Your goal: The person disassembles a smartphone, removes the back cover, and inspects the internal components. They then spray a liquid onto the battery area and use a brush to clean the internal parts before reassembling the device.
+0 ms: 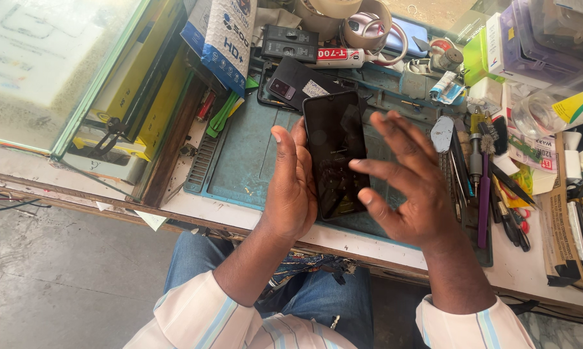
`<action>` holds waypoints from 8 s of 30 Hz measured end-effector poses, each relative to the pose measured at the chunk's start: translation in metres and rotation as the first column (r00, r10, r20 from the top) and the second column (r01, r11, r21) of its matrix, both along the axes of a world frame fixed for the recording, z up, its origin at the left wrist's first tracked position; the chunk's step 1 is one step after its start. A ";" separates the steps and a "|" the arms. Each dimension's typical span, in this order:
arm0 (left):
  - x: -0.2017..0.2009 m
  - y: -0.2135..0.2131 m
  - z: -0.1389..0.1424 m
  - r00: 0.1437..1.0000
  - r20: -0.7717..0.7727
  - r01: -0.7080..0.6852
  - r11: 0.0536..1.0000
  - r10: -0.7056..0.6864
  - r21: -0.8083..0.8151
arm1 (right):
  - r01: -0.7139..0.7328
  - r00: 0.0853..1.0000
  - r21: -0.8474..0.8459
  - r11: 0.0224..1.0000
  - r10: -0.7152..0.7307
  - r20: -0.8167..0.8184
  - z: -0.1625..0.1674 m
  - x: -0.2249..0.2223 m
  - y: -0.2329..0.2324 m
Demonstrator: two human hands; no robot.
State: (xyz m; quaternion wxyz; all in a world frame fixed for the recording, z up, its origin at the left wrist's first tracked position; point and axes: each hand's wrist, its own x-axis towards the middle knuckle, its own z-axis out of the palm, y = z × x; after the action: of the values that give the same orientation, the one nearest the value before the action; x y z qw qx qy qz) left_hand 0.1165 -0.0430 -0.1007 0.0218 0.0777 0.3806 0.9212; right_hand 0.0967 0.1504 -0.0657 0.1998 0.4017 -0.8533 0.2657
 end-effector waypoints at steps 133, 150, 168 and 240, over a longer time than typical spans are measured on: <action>-0.004 0.002 -0.011 0.997 0.076 0.002 0.999 0.000 -0.033 | 0.276 0.818 -0.340 0.899 -0.034 0.574 -0.018 -0.002 0.008; -0.003 0.003 -0.008 0.999 0.031 -0.011 1.000 0.010 0.027 | -0.114 0.992 0.010 0.993 0.114 0.048 -0.005 -0.003 0.006; -0.003 0.003 -0.006 1.000 -0.010 -0.017 1.000 0.018 0.013 | 0.072 0.996 -0.074 0.995 -0.068 0.062 0.001 -0.001 0.004; -0.002 0.005 0.005 0.990 -0.018 0.142 0.990 -0.142 -0.001 | 0.093 0.990 -0.071 0.993 -0.085 0.116 -0.003 -0.012 -0.004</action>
State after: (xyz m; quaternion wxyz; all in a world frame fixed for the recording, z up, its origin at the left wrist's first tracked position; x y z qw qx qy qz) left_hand 0.1141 -0.0384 -0.0958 0.0839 0.1128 0.3741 0.9167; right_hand 0.0844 0.1464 -0.0684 0.1781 0.3398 -0.8695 0.3111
